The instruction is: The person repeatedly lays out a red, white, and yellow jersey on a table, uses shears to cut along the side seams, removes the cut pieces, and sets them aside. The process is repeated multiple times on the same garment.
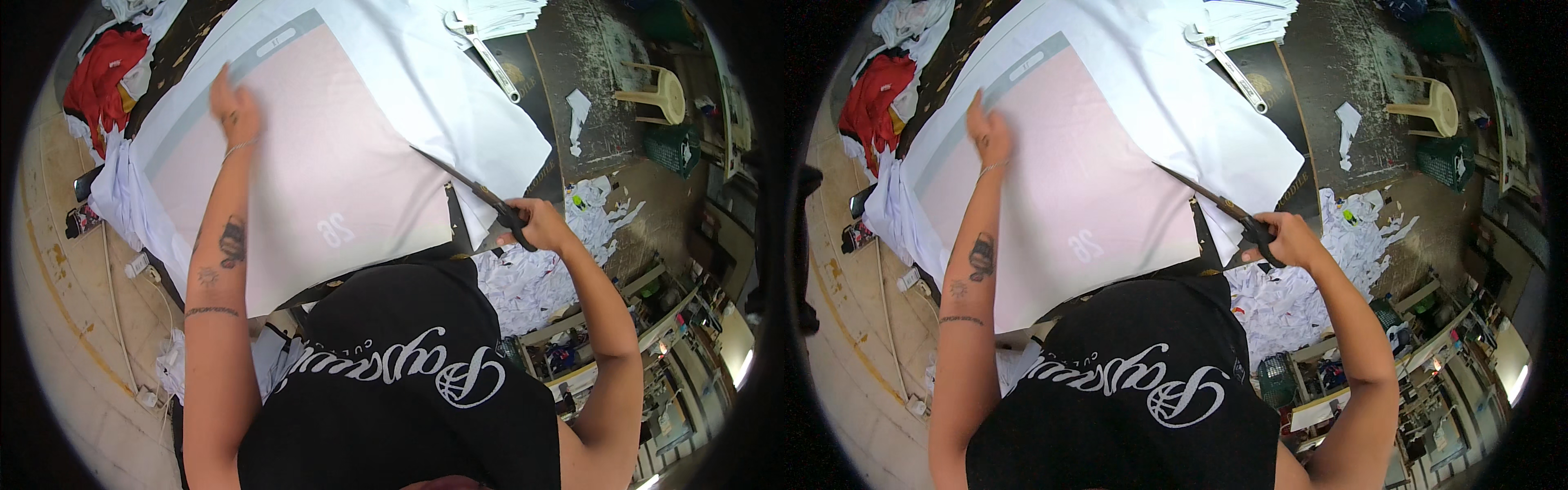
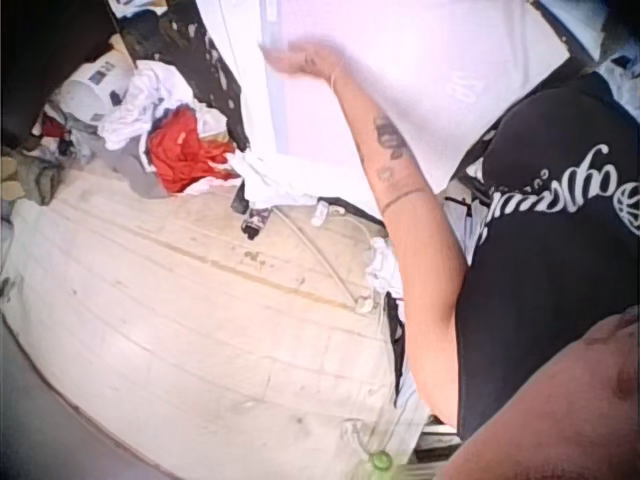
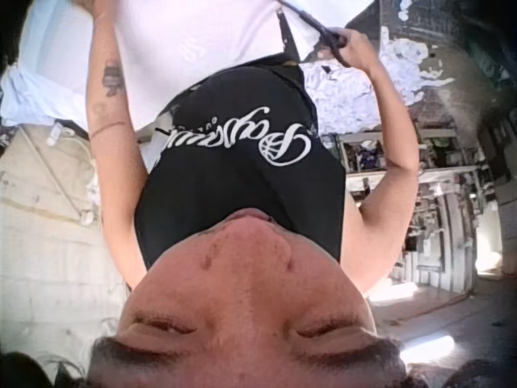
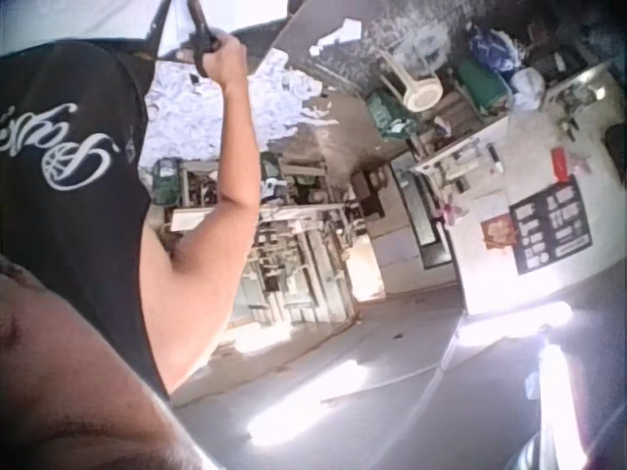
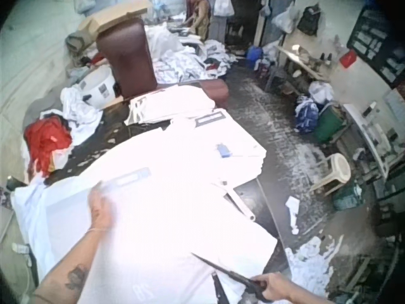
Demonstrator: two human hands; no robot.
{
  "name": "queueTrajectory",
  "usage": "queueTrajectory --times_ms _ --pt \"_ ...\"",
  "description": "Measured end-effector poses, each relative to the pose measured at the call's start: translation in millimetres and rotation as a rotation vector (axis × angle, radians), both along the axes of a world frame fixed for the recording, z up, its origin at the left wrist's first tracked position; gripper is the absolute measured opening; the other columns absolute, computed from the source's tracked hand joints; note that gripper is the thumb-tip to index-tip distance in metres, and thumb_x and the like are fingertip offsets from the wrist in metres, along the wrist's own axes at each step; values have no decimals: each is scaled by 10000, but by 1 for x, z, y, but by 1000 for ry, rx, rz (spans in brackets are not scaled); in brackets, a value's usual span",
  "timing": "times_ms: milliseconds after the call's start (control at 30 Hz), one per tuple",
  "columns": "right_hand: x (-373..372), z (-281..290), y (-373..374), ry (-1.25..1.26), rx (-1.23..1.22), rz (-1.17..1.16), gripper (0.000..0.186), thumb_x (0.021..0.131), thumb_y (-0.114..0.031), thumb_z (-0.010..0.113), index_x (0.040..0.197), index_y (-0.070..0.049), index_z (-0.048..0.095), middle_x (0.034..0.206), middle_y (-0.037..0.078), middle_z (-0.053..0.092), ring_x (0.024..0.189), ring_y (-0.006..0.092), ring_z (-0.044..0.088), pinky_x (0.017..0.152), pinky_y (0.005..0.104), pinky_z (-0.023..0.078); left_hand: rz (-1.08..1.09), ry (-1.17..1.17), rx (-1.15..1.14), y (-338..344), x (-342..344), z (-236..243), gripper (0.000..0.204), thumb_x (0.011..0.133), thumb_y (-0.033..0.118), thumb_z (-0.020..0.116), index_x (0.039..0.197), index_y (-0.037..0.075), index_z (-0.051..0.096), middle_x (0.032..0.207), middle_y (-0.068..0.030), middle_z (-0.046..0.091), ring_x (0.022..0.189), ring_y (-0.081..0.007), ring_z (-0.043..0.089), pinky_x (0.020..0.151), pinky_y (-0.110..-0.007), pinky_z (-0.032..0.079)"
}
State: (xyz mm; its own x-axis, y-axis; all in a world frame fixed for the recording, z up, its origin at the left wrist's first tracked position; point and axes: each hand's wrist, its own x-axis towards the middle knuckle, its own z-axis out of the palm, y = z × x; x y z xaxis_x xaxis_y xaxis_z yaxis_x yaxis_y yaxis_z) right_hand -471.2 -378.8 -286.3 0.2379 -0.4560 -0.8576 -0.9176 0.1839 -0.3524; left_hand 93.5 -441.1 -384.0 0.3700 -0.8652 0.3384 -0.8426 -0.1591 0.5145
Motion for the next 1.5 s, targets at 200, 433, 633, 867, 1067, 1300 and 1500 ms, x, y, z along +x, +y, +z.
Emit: queueTrajectory --times_ms 200,433,633,867,1067,1300,1500 --pt "41 -7 20 -177 64 -225 841 654 -430 1006 1309 -12 686 928 114 757 837 210 717 815 352 565 116 -334 273 77 60 -24 591 1033 310 552 1573 83 472 1579 -227 448 1477 -381 388 1237 -530 206" --pt "101 -9 38 -305 -63 -367 755 680 -441 998 1206 22 718 763 17 671 692 114 603 637 281 486 167 -221 212 77 54 -28 640 1013 335 587 1590 100 442 1582 -225 430 1503 -362 356 1240 -541 175" --pt "153 -7 27 -134 90 -412 756 704 -495 971 1192 20 709 731 0 614 658 107 554 613 273 450 185 -216 229 81 55 -26 616 996 323 604 1562 114 476 1596 -195 411 1524 -343 324 1246 -570 160" --pt "192 -19 8 -227 25 -464 690 753 -491 942 1150 24 714 750 -5 609 664 92 547 603 262 439 205 -258 263 81 56 -29 625 973 327 631 1549 129 494 1604 -174 409 1534 -332 315 1244 -596 153" --pt "217 -26 -23 -393 23 -537 634 819 -416 928 1185 36 674 722 4 615 583 84 572 541 244 458 195 -203 215 83 57 -30 642 966 348 642 1552 133 491 1613 -160 406 1539 -322 311 1245 -604 143" --pt "249 -23 -52 -456 28 -637 616 760 -441 965 1027 44 695 705 26 606 570 92 563 527 262 459 215 -175 226 84 55 -31 651 970 363 643 1559 138 481 1618 -154 406 1542 -321 310 1246 -608 133" --pt "273 -27 -81 -365 35 -510 797 806 -609 872 1126 83 642 714 36 610 587 112 593 550 261 494 215 -160 211 86 54 -27 653 970 363 646 1559 137 478 1618 -156 406 1539 -324 311 1246 -617 128"
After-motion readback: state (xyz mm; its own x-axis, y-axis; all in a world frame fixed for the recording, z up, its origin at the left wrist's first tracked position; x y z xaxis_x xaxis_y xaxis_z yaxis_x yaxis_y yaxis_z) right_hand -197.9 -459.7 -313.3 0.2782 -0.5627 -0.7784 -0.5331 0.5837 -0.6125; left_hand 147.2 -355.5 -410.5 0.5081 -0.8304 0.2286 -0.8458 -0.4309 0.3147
